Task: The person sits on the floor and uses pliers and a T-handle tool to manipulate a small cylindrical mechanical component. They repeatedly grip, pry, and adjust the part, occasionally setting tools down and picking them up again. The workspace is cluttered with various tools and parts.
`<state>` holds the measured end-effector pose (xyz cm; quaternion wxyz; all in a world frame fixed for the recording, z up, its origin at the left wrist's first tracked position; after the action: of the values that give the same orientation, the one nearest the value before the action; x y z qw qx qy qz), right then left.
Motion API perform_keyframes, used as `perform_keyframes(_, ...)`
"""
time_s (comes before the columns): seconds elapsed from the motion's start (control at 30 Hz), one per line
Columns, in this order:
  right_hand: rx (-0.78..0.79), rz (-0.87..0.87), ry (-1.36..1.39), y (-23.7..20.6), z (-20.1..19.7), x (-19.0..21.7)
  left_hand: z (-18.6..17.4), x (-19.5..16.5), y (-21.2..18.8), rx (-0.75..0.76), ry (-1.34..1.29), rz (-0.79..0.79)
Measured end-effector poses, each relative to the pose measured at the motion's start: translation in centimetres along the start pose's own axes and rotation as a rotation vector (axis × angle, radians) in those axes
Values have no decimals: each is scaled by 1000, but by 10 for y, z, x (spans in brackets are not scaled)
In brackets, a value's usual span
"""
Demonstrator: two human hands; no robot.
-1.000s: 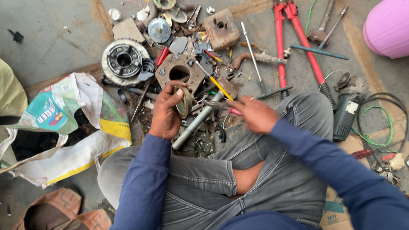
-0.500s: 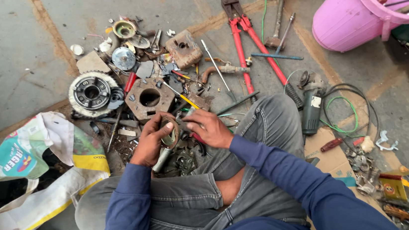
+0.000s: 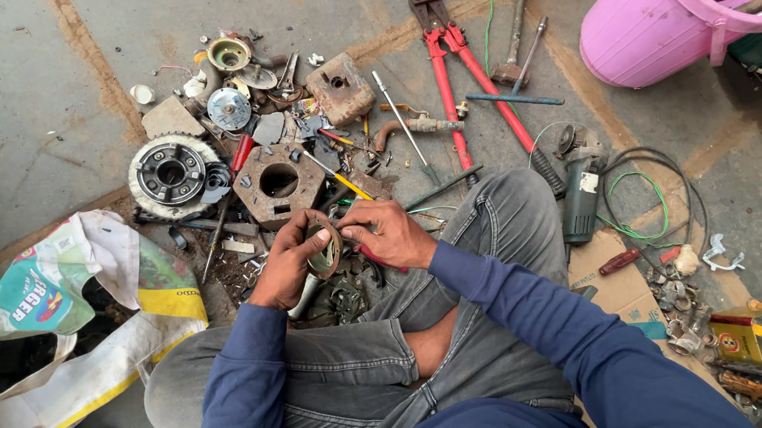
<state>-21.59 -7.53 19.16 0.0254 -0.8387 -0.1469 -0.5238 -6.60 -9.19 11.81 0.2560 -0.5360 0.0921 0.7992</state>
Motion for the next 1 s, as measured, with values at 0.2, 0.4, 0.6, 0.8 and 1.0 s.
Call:
perform_keyframes(0.2, -33, 34, -17, 3, 2, -2, -2, 3, -1, -35, -42, -34)
perform_keyframes(0.4, -25, 21, -21, 1, 3, 1, 3, 3, -1, -6, -134, -24)
perform_keyframes(0.6, -71, -46, -131, -2, 2, 16, 2, 1, -3, -24, -157, -35)
perform_keyframes(0.8, -81, -110, -63, 1, -3, 24, -1, 5, -2, -58, -171, -47)
perform_keyframes(1.0, -71, -40, -113, -1, 1, 16, 4, 1, -2, -32, -190, -44)
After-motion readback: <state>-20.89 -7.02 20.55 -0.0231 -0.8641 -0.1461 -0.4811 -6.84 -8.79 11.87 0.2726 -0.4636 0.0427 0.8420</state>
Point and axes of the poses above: each hand's wrist, its own y-axis towards the middle knuckle, its own z-axis out of the palm, x = y × z, the point moved 8 cm from there along y, towards the middle knuckle, and after that the axes turned 6 degrees about z, right-handed, at the moved point
